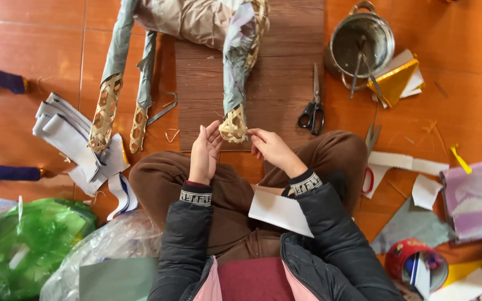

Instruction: Decorating a giraffe sculpture by wrapping its frame with paper and colored tape.

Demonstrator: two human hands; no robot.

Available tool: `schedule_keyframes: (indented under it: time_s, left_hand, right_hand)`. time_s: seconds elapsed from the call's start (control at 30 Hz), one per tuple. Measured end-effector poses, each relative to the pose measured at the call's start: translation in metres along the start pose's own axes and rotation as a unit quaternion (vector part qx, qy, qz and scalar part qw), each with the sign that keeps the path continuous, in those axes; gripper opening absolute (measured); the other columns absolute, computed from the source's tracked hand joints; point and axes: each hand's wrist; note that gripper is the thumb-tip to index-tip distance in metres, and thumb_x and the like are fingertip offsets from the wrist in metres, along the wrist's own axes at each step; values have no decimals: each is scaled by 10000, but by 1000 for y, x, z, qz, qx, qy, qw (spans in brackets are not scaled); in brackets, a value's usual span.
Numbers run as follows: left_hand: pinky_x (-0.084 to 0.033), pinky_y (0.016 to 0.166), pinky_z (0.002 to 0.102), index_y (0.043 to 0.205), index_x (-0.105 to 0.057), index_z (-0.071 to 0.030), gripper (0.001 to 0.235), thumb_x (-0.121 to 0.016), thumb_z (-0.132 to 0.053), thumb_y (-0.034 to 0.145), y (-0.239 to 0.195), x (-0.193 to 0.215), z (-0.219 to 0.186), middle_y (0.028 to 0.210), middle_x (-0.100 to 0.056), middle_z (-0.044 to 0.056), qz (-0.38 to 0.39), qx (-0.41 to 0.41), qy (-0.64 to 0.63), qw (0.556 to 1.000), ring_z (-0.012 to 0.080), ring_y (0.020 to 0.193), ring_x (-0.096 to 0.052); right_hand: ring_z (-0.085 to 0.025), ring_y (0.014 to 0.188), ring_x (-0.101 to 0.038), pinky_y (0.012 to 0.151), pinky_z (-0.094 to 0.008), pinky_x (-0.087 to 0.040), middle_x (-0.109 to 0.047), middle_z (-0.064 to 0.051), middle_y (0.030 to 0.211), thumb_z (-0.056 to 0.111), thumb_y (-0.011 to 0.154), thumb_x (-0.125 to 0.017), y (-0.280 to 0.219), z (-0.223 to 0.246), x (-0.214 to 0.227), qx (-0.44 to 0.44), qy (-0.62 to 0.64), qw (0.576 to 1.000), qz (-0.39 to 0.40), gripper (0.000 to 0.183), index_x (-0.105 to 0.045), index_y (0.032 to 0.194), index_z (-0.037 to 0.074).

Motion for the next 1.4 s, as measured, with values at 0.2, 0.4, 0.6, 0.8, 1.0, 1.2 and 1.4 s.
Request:
schedule_keyframes:
  time_s: [0.2,0.4,0.6,0.8,1.0,1.2,1.4]
  left_hand:
    - [-236,1169,557,1565,-277,-107,767,-301,-634,1008,23,-10,-10,1559,-283,272,37,27,68,997,434,1449,-279]
    - [61,1054,767,1576,-255,-213,821,-111,-720,946,6,-54,-42,1646,-87,205,73,3,164,984,530,1462,-68]
    - [-238,1162,515,1518,-376,-71,611,-262,-472,1071,24,12,-11,1475,-465,207,50,36,50,997,324,1402,-373]
    - [-565,921,441,1354,-542,58,442,-548,-221,1011,5,13,0,1153,-671,242,71,19,-11,997,299,1030,-697]
    - [-561,946,418,1364,-524,70,397,-513,-111,1010,1,11,-1,1187,-670,230,91,-1,13,996,266,1079,-681]
    - [-577,926,416,1345,-538,73,372,-506,-87,1011,8,17,5,1165,-678,231,77,3,-1,997,269,1055,-693]
    - [-588,899,420,1292,-583,71,356,-545,-132,1002,6,10,1,1084,-708,189,65,26,7,998,244,982,-720]
  right_hand:
    - [-214,582,-685,452,-294,-539,-685,-141,702,424,1064,-382,17,-9,-7,65,20,997,-33,480,-656,1235,69]
    - [-196,612,-686,549,-314,-558,-691,-92,710,525,1057,-326,2,27,-10,42,-34,997,-46,550,-692,1107,117]
    - [-205,632,-677,591,-336,-551,-680,-100,728,514,1059,-341,-4,30,1,23,-47,998,-44,549,-680,1164,95]
    - [-197,617,-683,559,-319,-550,-690,-97,709,487,1055,-395,-2,27,-9,41,-55,997,-40,493,-710,1004,111]
    - [-202,596,-679,568,-332,-549,-679,-94,690,454,1067,-375,-7,37,-12,53,-66,996,-40,474,-689,970,113]
    - [-200,597,-683,572,-338,-552,-680,-94,686,437,1068,-379,-5,32,-12,57,-76,995,-44,456,-691,995,113]
    - [-211,604,-681,583,-345,-556,-675,-100,684,439,1066,-388,-2,25,-14,52,-65,995,-58,433,-690,1054,129]
Point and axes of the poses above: each hand's wrist, its own y-axis towards the middle knuckle, its own x-axis out of the back of the hand, z = x × y
